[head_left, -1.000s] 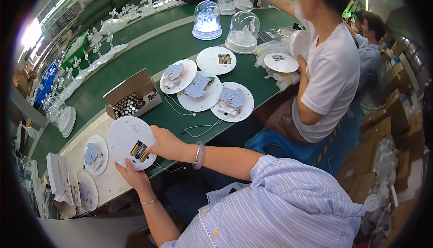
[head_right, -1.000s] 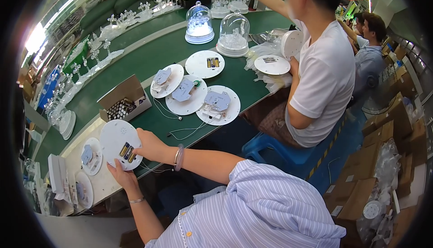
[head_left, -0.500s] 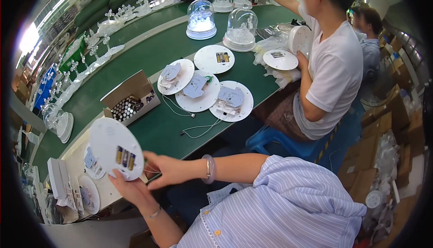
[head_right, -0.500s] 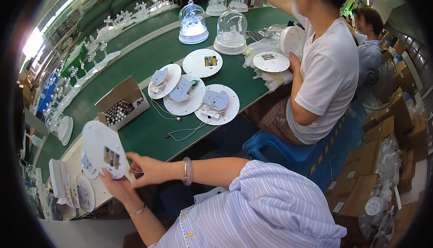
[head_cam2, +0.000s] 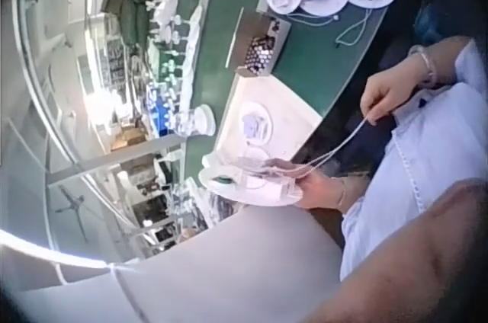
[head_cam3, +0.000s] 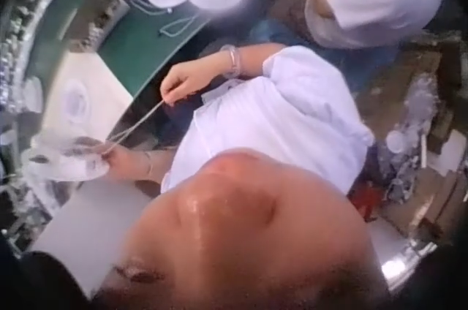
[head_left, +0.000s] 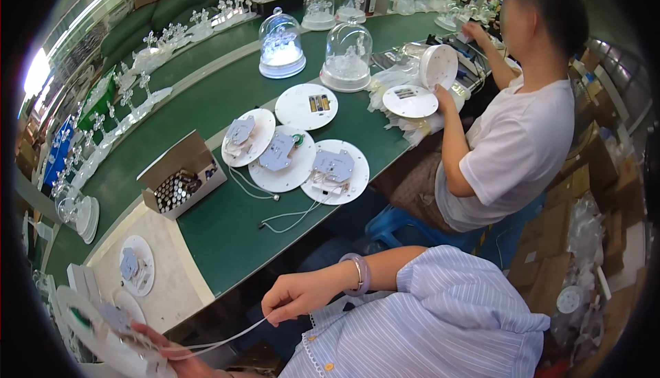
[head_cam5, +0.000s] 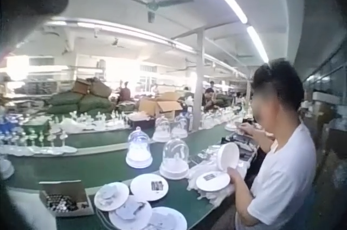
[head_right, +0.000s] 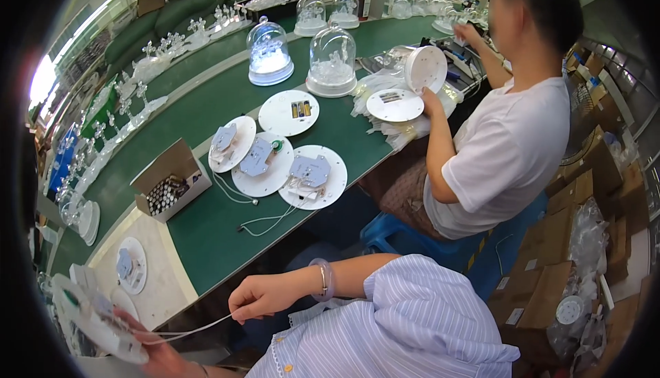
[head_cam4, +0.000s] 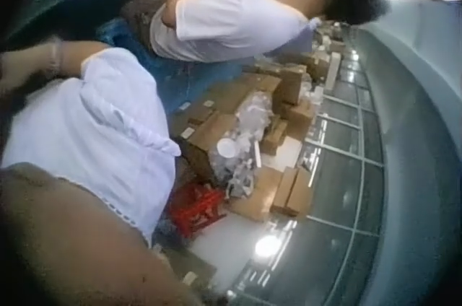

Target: Installing batteries into the bases of LED light fixtures on an assembly line.

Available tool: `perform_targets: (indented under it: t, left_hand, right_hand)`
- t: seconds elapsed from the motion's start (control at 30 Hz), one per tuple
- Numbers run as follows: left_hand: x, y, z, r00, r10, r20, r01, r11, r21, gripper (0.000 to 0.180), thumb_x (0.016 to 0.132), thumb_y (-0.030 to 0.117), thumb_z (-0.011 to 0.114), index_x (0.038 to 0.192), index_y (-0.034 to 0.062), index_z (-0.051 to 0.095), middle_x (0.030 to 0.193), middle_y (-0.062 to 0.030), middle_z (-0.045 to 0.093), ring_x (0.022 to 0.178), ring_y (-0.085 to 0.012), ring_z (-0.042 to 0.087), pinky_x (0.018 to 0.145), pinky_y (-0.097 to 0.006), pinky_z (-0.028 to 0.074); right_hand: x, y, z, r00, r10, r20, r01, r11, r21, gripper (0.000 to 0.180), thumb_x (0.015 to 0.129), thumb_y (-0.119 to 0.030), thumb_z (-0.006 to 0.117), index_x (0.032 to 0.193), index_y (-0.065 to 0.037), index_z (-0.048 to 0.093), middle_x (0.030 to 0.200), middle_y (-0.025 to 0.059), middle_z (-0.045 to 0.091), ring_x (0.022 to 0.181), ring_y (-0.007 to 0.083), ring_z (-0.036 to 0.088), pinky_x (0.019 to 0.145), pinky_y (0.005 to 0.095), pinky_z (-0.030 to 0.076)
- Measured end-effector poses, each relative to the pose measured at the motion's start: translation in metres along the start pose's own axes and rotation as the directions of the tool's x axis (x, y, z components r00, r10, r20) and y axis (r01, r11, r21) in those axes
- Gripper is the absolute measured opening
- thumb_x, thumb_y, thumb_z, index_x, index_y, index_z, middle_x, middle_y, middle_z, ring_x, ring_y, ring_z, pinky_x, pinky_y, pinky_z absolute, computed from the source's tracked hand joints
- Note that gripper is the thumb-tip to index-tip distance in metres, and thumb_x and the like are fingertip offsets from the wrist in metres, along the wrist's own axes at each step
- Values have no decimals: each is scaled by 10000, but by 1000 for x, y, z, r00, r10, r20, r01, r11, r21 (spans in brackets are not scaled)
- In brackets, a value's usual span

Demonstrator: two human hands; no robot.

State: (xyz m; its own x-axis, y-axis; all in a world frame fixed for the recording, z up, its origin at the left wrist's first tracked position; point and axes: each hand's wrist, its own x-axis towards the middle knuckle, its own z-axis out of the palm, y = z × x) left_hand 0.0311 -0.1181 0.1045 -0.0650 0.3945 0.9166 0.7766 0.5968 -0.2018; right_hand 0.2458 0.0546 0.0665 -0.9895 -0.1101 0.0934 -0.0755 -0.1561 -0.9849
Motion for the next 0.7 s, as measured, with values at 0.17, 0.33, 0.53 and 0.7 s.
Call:
perform_targets:
  t: [0.17, 0.33, 0.53, 0.7]
  left_hand:
    - [-53, -34, 28, 769, -492, 408, 618, 735, -279, 411, 887, 123, 338, 1262, -31, 273, 1286, -132, 346, 1144, -262, 402, 929, -405, 361]
    - [-75, -54, 13, 787, -497, 366, 558, 826, -78, 373, 881, 122, 344, 1221, -26, 297, 1235, -126, 364, 1088, -254, 413, 888, -396, 367]
    - [-84, -56, -8, 804, -495, 329, 461, 869, 179, 330, 875, 121, 350, 1172, -21, 327, 1173, -119, 385, 1022, -245, 425, 839, -385, 375]
    - [-83, -49, -21, 825, -477, 303, 363, 858, 364, 294, 870, 120, 356, 1131, -16, 351, 1122, -114, 403, 966, -237, 436, 798, -376, 382]
  right_hand:
    - [-12, -6, -6, 997, -47, -67, 51, 997, 55, 220, 890, -163, 394, 1016, -16, 499, 724, 7, 462, 581, 50, 438, 524, 189, 390]
    - [-12, -11, -6, 992, -99, -83, 111, 982, 155, 233, 898, -140, 371, 982, 23, 515, 596, -11, 444, 513, 46, 395, 498, 183, 358]
    - [-7, -11, -4, 985, -82, -152, 93, 993, 69, 234, 898, -165, 364, 926, 6, 521, 575, -15, 441, 483, 48, 387, 478, 193, 342]
    - [-7, -22, 3, 985, -87, -151, 86, 996, -11, 215, 891, -138, 338, 994, -14, 480, 580, 1, 473, 481, 63, 414, 481, 201, 356]
